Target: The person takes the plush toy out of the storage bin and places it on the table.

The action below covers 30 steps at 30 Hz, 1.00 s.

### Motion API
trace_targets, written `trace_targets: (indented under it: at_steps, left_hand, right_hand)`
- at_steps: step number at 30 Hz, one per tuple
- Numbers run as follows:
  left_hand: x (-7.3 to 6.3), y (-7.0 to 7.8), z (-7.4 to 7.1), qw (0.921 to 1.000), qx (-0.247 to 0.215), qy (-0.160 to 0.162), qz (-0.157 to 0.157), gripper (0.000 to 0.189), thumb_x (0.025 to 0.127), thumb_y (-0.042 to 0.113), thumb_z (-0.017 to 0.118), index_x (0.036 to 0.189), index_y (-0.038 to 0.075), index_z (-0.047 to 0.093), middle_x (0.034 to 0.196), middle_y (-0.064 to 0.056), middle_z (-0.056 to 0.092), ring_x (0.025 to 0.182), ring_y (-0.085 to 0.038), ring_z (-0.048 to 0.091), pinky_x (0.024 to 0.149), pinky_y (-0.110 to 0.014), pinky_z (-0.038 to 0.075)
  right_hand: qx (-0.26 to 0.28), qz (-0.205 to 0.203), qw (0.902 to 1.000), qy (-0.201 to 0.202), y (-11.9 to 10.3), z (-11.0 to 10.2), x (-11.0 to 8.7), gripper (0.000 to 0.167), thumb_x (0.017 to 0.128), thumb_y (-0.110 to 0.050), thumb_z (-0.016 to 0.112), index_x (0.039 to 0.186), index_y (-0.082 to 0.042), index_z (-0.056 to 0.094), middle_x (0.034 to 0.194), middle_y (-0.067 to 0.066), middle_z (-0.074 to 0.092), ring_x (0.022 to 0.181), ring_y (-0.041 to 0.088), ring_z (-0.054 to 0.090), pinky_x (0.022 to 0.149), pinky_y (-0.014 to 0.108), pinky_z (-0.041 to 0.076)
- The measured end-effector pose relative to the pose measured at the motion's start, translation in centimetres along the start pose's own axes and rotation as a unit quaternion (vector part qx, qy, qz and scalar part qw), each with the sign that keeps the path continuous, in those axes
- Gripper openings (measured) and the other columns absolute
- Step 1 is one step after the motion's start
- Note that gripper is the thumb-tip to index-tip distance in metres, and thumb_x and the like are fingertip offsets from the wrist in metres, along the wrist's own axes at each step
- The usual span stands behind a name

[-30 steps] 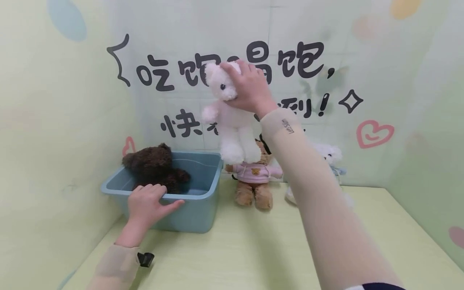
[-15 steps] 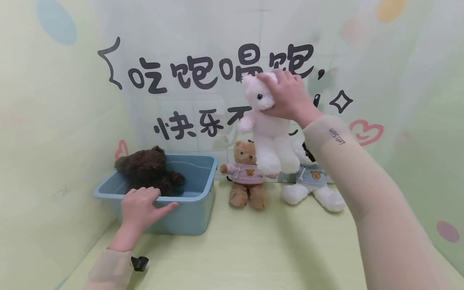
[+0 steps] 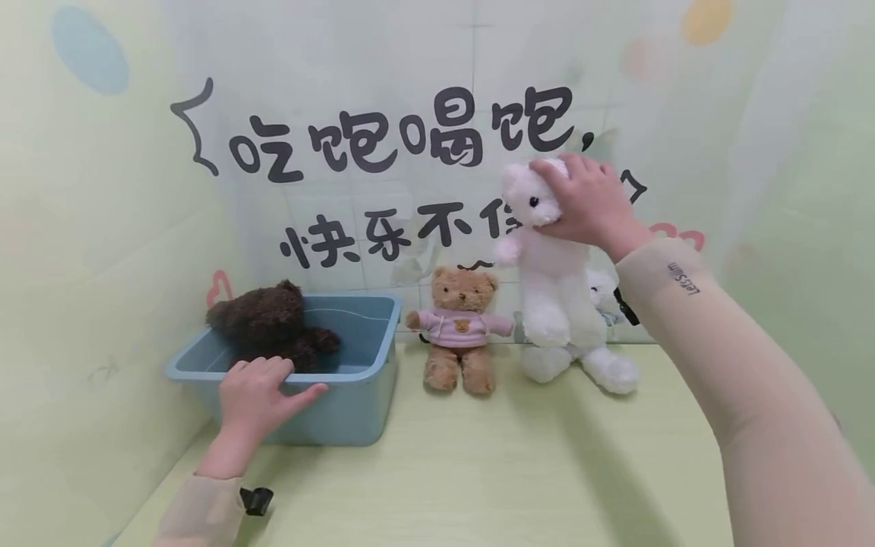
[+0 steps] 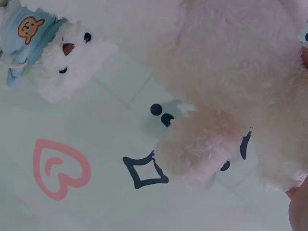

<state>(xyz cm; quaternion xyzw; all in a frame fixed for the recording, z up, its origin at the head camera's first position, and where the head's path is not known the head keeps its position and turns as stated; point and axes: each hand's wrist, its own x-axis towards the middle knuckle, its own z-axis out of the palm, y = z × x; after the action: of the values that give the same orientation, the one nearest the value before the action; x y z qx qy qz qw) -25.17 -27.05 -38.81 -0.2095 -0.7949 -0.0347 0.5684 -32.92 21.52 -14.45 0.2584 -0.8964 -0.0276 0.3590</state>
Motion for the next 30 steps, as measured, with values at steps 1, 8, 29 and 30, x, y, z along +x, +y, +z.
trace_targets:
  at_steps: [1, 8, 29, 30]
  left_hand:
    - [0.0, 0.0, 0.0, 1.0000, 0.000, -0.001, -0.001, 0.067, 0.072, 0.078, 0.057, 0.055, 0.017, 0.035, 0.049, 0.003, 0.029, 0.041, -0.017, 0.028, 0.047, -0.032, 0.025]
    - [-0.1, -0.2, 0.0, 1.0000, 0.002, -0.004, 0.001, 0.067, 0.071, 0.078, 0.058, 0.055, 0.017, 0.035, 0.049, 0.003, 0.029, 0.041, -0.017, 0.027, 0.046, -0.032, 0.024]
    - [-0.4, -0.4, -0.1, 0.9998, 0.012, -0.016, -0.007, 0.068, 0.074, 0.082, 0.049, 0.056, 0.018, 0.038, 0.050, 0.004, 0.030, 0.043, -0.017, 0.032, 0.047, -0.031, 0.026]
    - [-0.5, -0.4, -0.1, 0.9998, 0.012, -0.014, -0.006, 0.068, 0.074, 0.082, 0.049, 0.056, 0.018, 0.038, 0.050, 0.004, 0.031, 0.043, -0.017, 0.032, 0.047, -0.031, 0.026]
  right_hand:
    - [-0.002, 0.003, 1.0000, -0.003, 0.3, -0.1, -0.2, 0.089, 0.073, -0.041, 0.081, 0.145, -0.017, 0.034, 0.133, 0.028, 0.039, 0.118, 0.049, 0.040, 0.090, 0.063, 0.031]
    - [0.006, 0.022, 0.9997, -0.003, 2.1, -0.3, -2.5, 0.086, 0.072, -0.037, 0.083, 0.142, -0.015, 0.038, 0.131, 0.027, 0.042, 0.116, 0.049, 0.041, 0.087, 0.062, 0.030]
    - [0.026, -0.014, 0.9994, 0.016, 4.6, 5.3, -11.1, 0.087, 0.062, -0.037, 0.089, 0.134, -0.013, 0.048, 0.118, 0.027, 0.052, 0.100, 0.050, 0.053, 0.087, 0.063, 0.033]
    - [0.027, -0.019, 0.9993, 0.018, 4.5, 5.6, -11.3, 0.087, 0.061, -0.037, 0.089, 0.134, -0.013, 0.048, 0.117, 0.026, 0.053, 0.100, 0.049, 0.053, 0.085, 0.063, 0.034]
